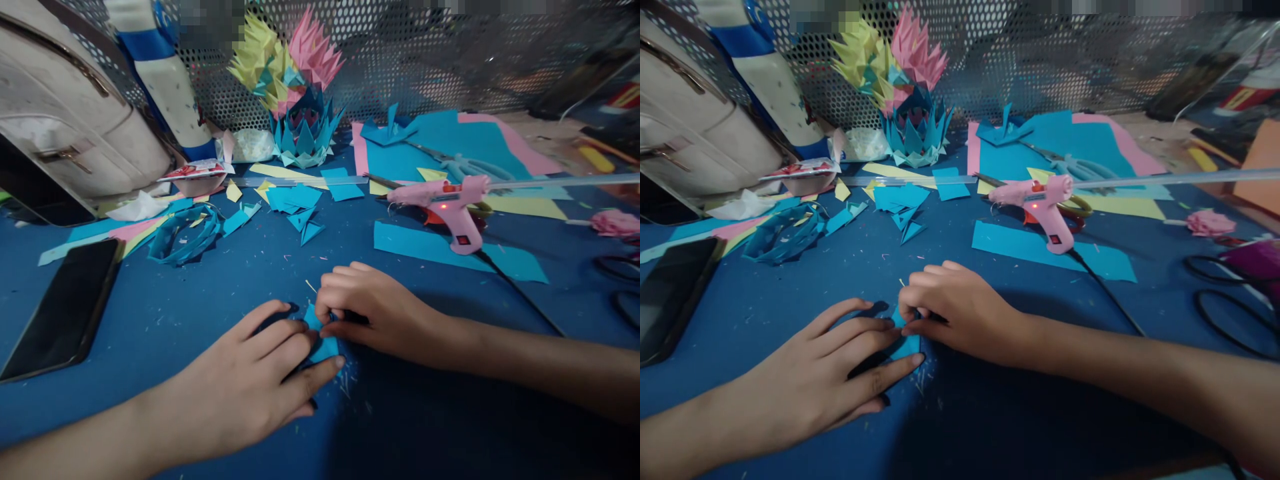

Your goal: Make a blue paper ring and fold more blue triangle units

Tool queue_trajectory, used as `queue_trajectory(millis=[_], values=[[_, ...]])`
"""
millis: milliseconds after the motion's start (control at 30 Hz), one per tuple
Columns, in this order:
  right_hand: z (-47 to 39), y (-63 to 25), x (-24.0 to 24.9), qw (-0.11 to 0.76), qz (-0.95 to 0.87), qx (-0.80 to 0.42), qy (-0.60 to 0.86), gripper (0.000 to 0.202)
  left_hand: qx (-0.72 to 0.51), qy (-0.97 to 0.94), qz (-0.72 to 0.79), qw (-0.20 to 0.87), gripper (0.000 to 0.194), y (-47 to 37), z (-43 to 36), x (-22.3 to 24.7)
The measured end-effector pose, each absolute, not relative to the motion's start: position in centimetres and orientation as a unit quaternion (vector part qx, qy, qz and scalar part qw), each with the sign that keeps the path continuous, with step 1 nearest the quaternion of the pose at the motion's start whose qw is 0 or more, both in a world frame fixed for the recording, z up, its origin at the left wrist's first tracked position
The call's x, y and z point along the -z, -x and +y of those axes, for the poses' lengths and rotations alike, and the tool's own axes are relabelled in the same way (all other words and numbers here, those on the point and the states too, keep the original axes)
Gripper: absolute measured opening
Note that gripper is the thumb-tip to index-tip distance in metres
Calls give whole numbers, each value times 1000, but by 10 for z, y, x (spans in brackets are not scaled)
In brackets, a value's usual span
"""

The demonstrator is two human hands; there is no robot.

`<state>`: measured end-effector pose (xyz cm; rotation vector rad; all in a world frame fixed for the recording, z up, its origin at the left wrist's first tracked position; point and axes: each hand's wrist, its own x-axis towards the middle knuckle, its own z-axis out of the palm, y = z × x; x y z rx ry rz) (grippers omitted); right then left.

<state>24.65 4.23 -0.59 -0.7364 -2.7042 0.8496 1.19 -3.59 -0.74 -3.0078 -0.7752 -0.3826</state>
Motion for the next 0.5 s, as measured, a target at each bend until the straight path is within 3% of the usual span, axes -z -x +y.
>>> queue_trajectory(millis=[333, 500], values=[[42, -247, 6, 109, -923, -279, 241, 18, 145, 957, -252, -2, 40, -13, -37, 8], [40, -246, 7, 118, -931, -254, 233, 46, 144, 956, -256, -2, 40, -13, -37, 7]])
